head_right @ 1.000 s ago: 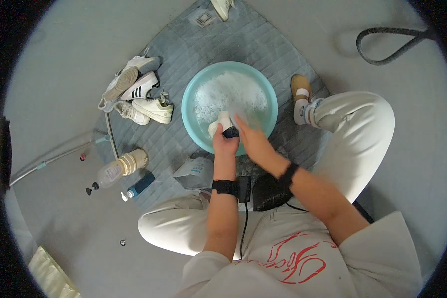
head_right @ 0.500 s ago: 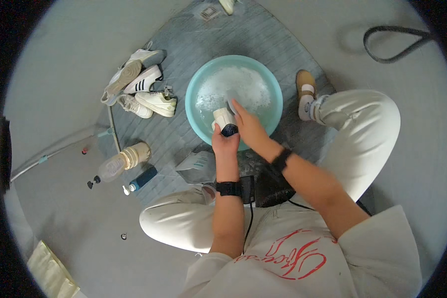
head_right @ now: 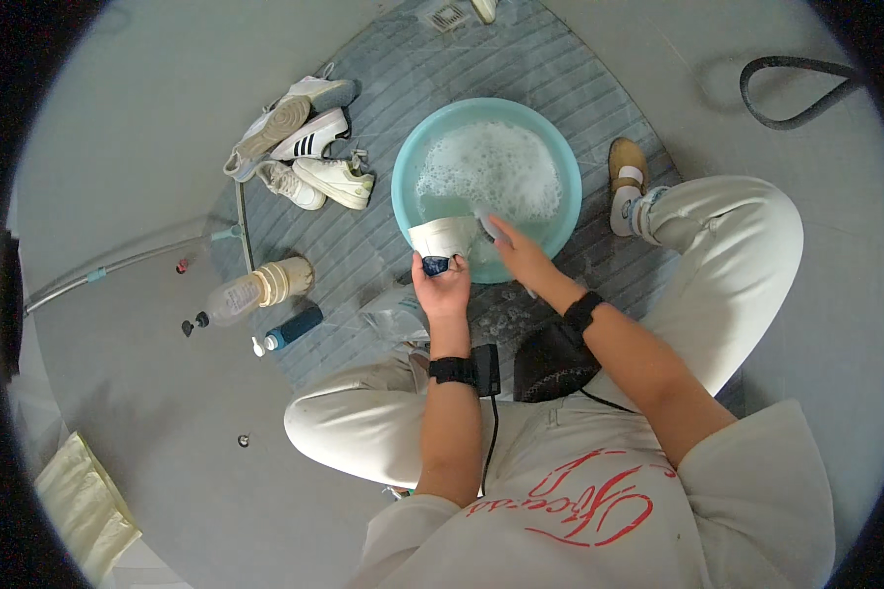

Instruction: Scrubbing white sneakers with a brush and soapy water in a bucket.

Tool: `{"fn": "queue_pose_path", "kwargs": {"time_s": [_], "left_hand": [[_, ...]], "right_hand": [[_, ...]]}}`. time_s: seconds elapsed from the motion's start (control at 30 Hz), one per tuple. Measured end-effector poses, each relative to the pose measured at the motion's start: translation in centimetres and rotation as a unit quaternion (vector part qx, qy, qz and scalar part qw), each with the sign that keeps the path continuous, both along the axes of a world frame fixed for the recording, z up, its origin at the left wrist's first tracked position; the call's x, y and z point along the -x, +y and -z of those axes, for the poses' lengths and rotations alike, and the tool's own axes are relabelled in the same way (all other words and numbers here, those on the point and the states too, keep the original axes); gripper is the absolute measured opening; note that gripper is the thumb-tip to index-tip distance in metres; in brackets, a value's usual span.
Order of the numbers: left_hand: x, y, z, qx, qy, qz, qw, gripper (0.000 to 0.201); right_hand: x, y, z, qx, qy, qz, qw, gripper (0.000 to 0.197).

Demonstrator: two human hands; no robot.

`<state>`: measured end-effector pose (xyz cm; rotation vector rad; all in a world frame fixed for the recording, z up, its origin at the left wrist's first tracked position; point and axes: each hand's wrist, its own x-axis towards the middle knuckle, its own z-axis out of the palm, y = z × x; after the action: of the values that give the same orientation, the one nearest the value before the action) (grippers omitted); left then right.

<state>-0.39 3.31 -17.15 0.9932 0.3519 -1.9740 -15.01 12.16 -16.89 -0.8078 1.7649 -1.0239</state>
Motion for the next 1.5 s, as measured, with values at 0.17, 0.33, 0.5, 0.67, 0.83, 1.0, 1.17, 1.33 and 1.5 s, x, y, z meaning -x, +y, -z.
{"fn": "queue_pose_path", "kwargs": {"time_s": [0.17,0.33,0.5,0.67,0.83,1.0,1.17,1.33,1.5], "left_hand": [[-1.2,-0.6,0.0,0.015,-0.036,-0.045,0.998,0.034],[-0.6,-1.3,0.3,0.014,-0.019,-0.064,0.998,0.034],[-2.9,-0.9,-0.2,0.079,-0.042,-0.05,0.995,0.032],[3.1,-0.2,-0.2,0.008,0.025,-0.072,0.997,0.03],[-0.6,-1.8,-0.1,0.051,-0.073,-0.092,0.992,0.027],[1.3,-1.7,0.8,0.072,-0.053,-0.088,0.992,0.033],[1.8,0.1,1.8,0.114,0.014,-0.011,0.993,0.057],[0.9,-2.4,1.2,0.131,-0.091,0.072,0.984,0.068],[2.7,-0.6,2.4,0.161,-0.121,0.089,0.976,0.06]], "right_hand": [[2.8,-1.8,2.5,-0.181,-0.083,0.035,0.979,0.049],[7.2,-3.1,7.5,-0.247,-0.015,0.087,0.965,0.053],[6.5,-4.9,11.2,-0.293,0.093,0.014,0.952,0.044],[13.7,-2.1,16.3,-0.287,0.209,0.015,0.935,0.033],[5.5,-8.3,5.5,-0.073,-0.081,-0.072,0.991,0.045],[-1.5,-7.9,-0.3,0.034,-0.029,-0.107,0.993,0.044],[-3.6,-8.3,-3.0,-0.047,-0.017,-0.091,0.995,0.046],[-4.0,-6.1,-3.3,-0.007,0.031,-0.094,0.995,0.047],[-6.4,-9.1,-4.3,-0.061,0.083,-0.002,0.995,0.046]]}}
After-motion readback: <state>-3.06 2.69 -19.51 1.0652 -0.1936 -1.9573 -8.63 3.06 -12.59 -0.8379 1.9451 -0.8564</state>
